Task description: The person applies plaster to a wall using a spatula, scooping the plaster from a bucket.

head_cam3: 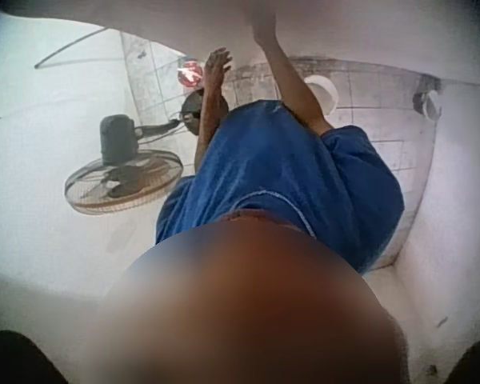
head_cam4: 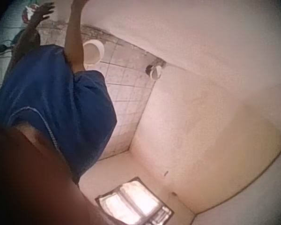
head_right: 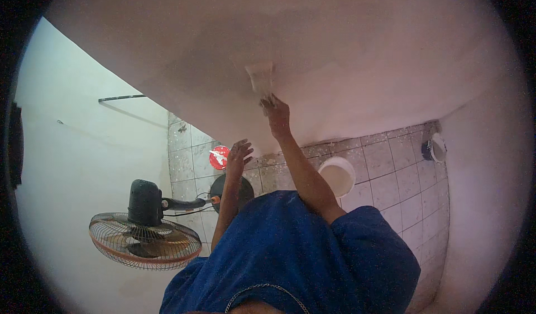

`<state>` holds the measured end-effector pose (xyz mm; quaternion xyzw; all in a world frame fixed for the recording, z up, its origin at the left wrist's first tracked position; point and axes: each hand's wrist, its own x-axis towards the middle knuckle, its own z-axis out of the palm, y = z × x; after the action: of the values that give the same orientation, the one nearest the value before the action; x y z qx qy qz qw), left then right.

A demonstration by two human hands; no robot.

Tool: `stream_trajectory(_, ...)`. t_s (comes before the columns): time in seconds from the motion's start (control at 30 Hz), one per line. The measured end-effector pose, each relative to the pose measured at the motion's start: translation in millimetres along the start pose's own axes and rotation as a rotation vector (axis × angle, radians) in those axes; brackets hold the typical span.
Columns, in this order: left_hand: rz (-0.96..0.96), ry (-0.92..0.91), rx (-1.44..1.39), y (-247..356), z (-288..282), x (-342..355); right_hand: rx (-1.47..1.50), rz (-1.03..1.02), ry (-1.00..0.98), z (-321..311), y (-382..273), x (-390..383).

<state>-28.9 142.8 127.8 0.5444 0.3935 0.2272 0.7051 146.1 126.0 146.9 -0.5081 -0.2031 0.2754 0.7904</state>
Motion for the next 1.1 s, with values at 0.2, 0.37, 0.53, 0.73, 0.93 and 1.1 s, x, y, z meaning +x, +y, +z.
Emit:
stream_trajectory(0.2,0.026,-0.005,-0.043,-3,-8,0,-0.073,0.134,0.027,-24,23,-37)
stream_trajectory(0.37,-0.036,-0.042,-0.005,-4,-13,-3,-0.120,0.030,-0.094,22,-21,-20)
stream_trajectory(0.53,0.010,-0.020,-0.018,0,-8,-6,-0.021,-0.038,-0.121,46,-5,2)
stream_trajectory(0.73,-0.003,0.031,-0.056,-12,-26,-9,-0.248,0.162,-0.053,-1,54,-45)
stream_trajectory(0.93,-0.055,-0.019,-0.041,-18,-38,-11,-0.224,0.183,-0.044,-26,30,-58)
stream_trajectory(1.1,-0.058,-0.026,-0.027,-17,-37,-10,-0.221,-0.090,-0.003,21,-74,-12)
